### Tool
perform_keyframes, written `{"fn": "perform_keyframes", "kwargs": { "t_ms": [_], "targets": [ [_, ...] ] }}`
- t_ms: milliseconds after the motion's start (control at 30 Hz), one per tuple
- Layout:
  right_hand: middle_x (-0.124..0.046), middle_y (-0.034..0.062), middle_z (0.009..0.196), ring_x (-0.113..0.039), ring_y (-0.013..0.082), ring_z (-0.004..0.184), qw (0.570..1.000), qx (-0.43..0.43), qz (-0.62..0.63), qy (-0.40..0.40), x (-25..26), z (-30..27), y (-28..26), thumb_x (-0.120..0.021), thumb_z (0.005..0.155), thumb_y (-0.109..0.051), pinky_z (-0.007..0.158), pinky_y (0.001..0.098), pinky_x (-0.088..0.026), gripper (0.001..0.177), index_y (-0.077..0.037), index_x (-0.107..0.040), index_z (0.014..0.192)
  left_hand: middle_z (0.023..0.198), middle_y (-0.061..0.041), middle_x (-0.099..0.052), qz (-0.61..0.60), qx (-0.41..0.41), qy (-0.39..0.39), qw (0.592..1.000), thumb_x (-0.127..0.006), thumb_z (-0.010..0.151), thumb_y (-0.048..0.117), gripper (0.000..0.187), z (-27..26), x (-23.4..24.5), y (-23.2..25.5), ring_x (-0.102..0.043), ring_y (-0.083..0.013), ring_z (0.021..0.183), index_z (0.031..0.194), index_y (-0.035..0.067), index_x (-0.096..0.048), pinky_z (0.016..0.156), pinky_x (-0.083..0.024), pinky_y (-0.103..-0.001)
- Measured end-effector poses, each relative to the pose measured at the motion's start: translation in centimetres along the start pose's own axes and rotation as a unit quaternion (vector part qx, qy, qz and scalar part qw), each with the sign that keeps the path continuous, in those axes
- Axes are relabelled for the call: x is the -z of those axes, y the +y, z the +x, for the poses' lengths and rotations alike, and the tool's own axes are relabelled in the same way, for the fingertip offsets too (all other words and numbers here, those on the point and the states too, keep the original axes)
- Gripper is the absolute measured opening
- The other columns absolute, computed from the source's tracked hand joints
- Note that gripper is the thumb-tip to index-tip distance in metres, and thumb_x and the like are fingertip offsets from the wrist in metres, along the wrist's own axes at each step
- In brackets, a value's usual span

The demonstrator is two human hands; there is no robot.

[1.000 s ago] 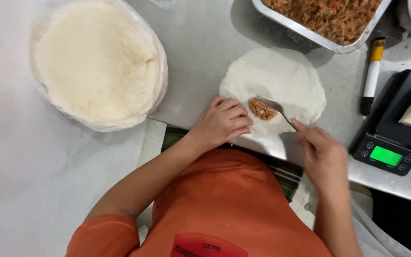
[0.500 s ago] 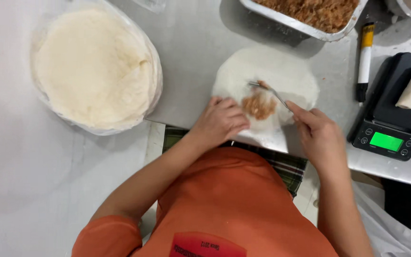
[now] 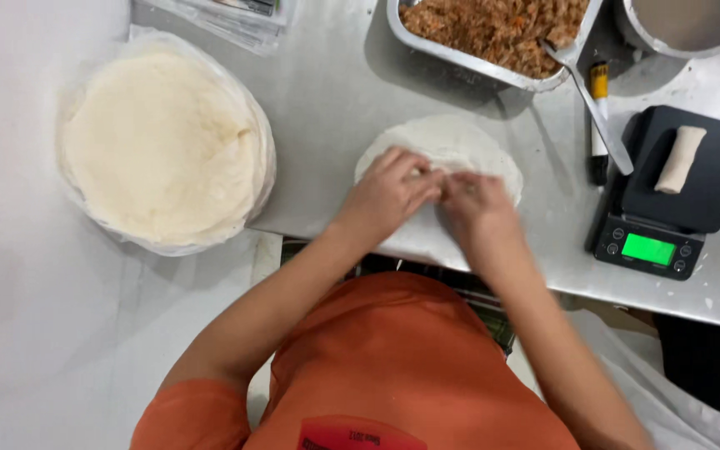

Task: The person places spring rolls into plastic packaging by hand and then wraps the filled packaging in a larger plastic film; they also prepare more spring rolls by placing filling on a wrapper with a fork and rolling it up by hand.

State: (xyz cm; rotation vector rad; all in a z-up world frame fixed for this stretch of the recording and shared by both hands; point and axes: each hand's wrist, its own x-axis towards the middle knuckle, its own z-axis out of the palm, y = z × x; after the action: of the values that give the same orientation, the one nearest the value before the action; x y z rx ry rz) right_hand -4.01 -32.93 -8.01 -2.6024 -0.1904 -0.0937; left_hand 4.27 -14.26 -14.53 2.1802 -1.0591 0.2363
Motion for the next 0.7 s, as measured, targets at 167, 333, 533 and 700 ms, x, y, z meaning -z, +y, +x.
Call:
{"fn": "perform_keyframes", "kwargs": {
  "t_ms": [167,333,533,700],
  "targets": [
    [-0.065,0.0124,0.108,-0.064,0.0328,0.103,0.993,0.073,-0.071,0.066,-4.7,-1.8,1.9,-0.068,0.097,-0.008,0.09,0.0396,-0.052,0.027,-0.007,-0.077,0.123,0.103,-0.003,-0.063,0.032,-0.001,0.009,0.999,-0.067,0.098,0.032,0.023,-2.4,-2.1,0.4,-0.059,-0.0248,0.109,0.109,0.014,-0.074,0.088,-0.05,-0.036],
    [-0.068,0.0051,0.098,-0.068,0.0246,0.094,0.993,0.064,-0.079,0.054,-4.0,-3.7,1.5,-0.078,0.094,-0.014,0.085,0.0351,-0.056,0.018,-0.014,-0.081,0.111,0.103,-0.003,-0.062,0.012,0.004,0.007,1.0,-0.066,0.102,0.028,0.019,-4.6,-0.3,2.2,-0.061,-0.0238,0.106,0.106,0.011,-0.074,0.087,-0.051,-0.035],
    [-0.072,0.0073,0.105,-0.068,0.03,0.095,0.996,0.067,-0.028,0.05,-2.0,-0.6,0.7,-0.076,0.099,-0.016,0.084,0.0421,-0.055,0.012,-0.016,-0.082,0.109,0.101,-0.006,-0.062,0.024,0.06,0.032,0.997,-0.069,0.099,0.024,0.016,-4.5,3.0,-2.0,-0.062,-0.0265,0.1,0.105,0.01,-0.075,0.085,-0.053,-0.037],
    [-0.073,-0.0013,0.111,-0.063,0.0225,0.103,0.985,0.146,-0.047,0.078,-5.5,1.4,-1.3,-0.076,0.094,-0.02,0.087,0.0365,-0.049,0.02,-0.026,-0.083,0.112,0.084,-0.001,-0.054,0.148,0.089,-0.009,0.985,-0.068,0.096,0.024,0.007,-3.4,5.5,0.9,-0.059,-0.0228,0.084,0.096,0.019,-0.074,0.072,-0.049,-0.039]
  ]
}}
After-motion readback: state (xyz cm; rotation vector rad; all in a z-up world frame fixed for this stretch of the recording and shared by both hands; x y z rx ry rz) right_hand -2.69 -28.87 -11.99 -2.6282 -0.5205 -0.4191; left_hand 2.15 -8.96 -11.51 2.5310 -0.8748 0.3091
